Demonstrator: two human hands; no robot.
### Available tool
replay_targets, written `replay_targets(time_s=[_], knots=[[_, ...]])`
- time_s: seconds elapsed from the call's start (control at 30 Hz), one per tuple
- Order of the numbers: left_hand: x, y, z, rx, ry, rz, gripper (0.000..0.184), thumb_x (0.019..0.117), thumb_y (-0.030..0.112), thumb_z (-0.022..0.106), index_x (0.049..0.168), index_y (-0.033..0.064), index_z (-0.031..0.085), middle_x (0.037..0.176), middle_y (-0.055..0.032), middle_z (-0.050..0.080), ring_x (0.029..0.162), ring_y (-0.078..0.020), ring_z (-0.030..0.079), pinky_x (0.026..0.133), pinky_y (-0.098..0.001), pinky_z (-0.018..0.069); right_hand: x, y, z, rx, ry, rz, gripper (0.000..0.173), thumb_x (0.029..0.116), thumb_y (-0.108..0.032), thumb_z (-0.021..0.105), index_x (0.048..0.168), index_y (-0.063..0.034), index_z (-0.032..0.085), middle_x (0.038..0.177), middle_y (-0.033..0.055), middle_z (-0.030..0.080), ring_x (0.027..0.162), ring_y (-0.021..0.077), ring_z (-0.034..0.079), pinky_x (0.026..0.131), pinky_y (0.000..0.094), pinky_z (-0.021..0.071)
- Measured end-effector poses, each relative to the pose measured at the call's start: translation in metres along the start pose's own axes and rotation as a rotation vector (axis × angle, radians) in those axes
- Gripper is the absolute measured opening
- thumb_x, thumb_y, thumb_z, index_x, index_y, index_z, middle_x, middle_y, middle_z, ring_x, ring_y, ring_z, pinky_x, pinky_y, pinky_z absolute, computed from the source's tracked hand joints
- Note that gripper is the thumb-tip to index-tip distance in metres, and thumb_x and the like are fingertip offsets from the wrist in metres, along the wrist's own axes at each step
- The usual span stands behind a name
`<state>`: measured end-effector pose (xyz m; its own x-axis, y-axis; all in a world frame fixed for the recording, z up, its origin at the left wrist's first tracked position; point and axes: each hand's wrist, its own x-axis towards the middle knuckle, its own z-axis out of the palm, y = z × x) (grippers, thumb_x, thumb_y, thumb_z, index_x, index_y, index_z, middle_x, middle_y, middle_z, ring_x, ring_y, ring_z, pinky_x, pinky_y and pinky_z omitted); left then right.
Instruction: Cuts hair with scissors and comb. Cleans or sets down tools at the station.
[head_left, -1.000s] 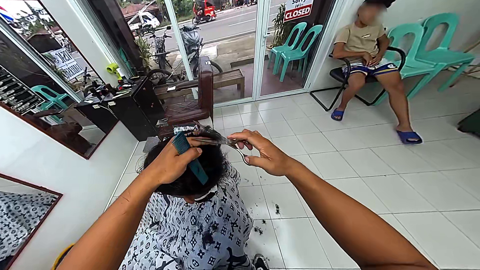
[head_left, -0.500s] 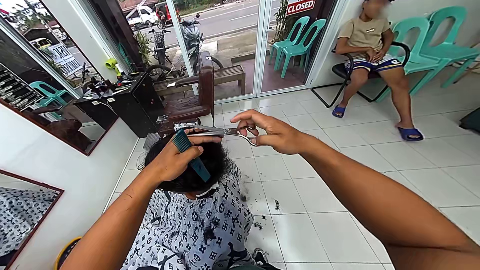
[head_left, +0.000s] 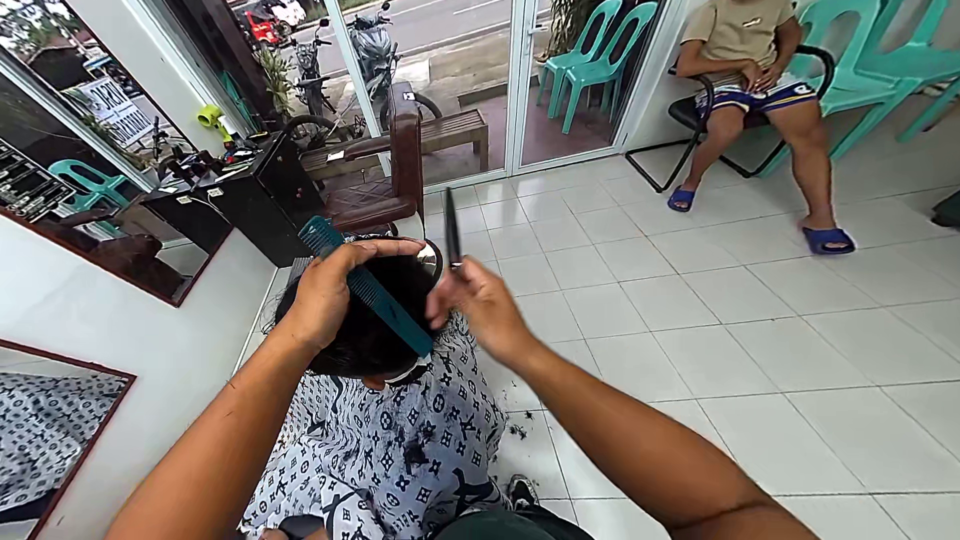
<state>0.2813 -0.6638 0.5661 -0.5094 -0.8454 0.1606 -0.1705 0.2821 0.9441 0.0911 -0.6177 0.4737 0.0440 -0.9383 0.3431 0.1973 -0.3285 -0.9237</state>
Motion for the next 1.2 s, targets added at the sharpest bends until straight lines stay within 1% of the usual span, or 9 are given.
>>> replay_targets(time_s=[0.1,0.37,0.5,0.7,0.9,0.97,1.03,1.13,1.2], knots=[[-0.002,0.002,0.005,-0.002,0.047,0.019,0.065,0.1068,0.024,0.012,0.114,0.0075,0.074,0.123,-0.0030,0.074,0.119,-0.0115,0.065,0.103,-0.0325,0.0511,0.002,-0.014,0.013,0.328,-0.164,0.044,0.020,0.0927,0.008,0.064,0.102,-0.0054,0.052,0.075,0.0032,0.070,0.065,0.0094,0.069,0.065,0.0232,0.0590],[-0.003,0.000,0.020,0.255,0.166,0.123,0.056,0.1094,0.020,0.021,0.109,0.0044,0.074,0.118,-0.0013,0.075,0.117,-0.0107,0.067,0.106,-0.0336,0.0506,-0.010,0.004,0.026,0.286,-0.119,0.016,0.009,0.1059,-0.008,0.051,0.103,-0.0015,0.056,0.080,0.0039,0.070,0.070,0.0117,0.072,0.068,0.0289,0.0632],[-0.006,-0.001,0.016,0.365,0.148,0.200,0.057,0.1097,0.022,0.019,0.115,0.0009,0.072,0.125,-0.0038,0.073,0.125,-0.0130,0.063,0.113,-0.0363,0.0459,-0.019,0.005,0.011,0.375,-0.117,-0.005,0.021,0.0943,0.003,0.065,0.112,-0.0046,0.059,0.082,0.0004,0.071,0.070,0.0103,0.071,0.067,0.0272,0.0626],[-0.019,-0.005,0.005,0.391,0.075,0.258,0.080,0.1088,0.051,0.009,0.118,0.0026,0.072,0.131,-0.0060,0.070,0.130,-0.0180,0.060,0.115,-0.0401,0.0449,0.004,0.070,-0.063,-0.104,0.309,-0.217,0.025,0.0989,-0.007,0.064,0.123,-0.0004,0.068,0.102,0.0024,0.073,0.081,0.0050,0.070,0.074,0.0255,0.0616],[-0.053,0.014,-0.021,0.505,-0.539,0.204,0.080,0.1056,0.065,0.014,0.116,0.0159,0.077,0.122,0.0043,0.075,0.123,-0.0105,0.064,0.115,-0.0372,0.0441,0.016,0.103,-0.028,-0.158,0.040,-0.090,0.023,0.0986,-0.005,0.063,0.118,0.0020,0.072,0.111,0.0121,0.074,0.093,0.0127,0.070,0.086,0.0335,0.0588],[-0.066,0.025,-0.045,0.263,-0.545,0.214,0.074,0.1035,0.067,0.023,0.109,0.0172,0.077,0.112,0.0028,0.077,0.112,-0.0140,0.071,0.103,-0.0354,0.0561,0.006,0.106,-0.015,-0.110,-0.016,-0.130,0.021,0.0980,-0.005,0.063,0.115,0.0008,0.074,0.105,0.0083,0.074,0.094,0.0068,0.069,0.088,0.0271,0.0571],[-0.068,0.036,-0.066,0.318,-0.295,0.298,0.054,0.1023,0.064,0.038,0.095,0.0271,0.077,0.105,0.0079,0.077,0.107,-0.0146,0.072,0.094,-0.0355,0.0597,-0.005,0.108,-0.010,-0.057,-0.069,-0.176,0.021,0.0985,-0.006,0.061,0.114,0.0019,0.075,0.104,0.0078,0.075,0.095,0.0037,0.068,0.089,0.0229,0.0555],[-0.045,0.027,-0.069,0.807,-0.252,0.314,0.035,0.0856,0.061,0.071,0.076,0.0285,0.076,0.135,0.0047,0.066,0.142,-0.0221,0.047,0.119,-0.0465,0.0386,-0.016,0.106,-0.007,0.112,-0.172,-0.165,0.022,0.0993,-0.005,0.061,0.116,0.0046,0.072,0.109,0.0070,0.074,0.100,0.0018,0.068,0.092,0.0208,0.0554],[-0.032,0.002,-0.039,1.092,-0.424,0.317,0.041,0.0740,0.064,0.077,0.082,0.0240,0.081,0.147,-0.0019,0.059,0.149,-0.0298,0.037,0.122,-0.0596,0.0242,-0.020,0.099,-0.008,0.234,-0.193,-0.148,0.021,0.0978,-0.002,0.061,0.115,0.0048,0.072,0.111,0.0039,0.074,0.100,0.0014,0.068,0.091,0.0219,0.0565]])
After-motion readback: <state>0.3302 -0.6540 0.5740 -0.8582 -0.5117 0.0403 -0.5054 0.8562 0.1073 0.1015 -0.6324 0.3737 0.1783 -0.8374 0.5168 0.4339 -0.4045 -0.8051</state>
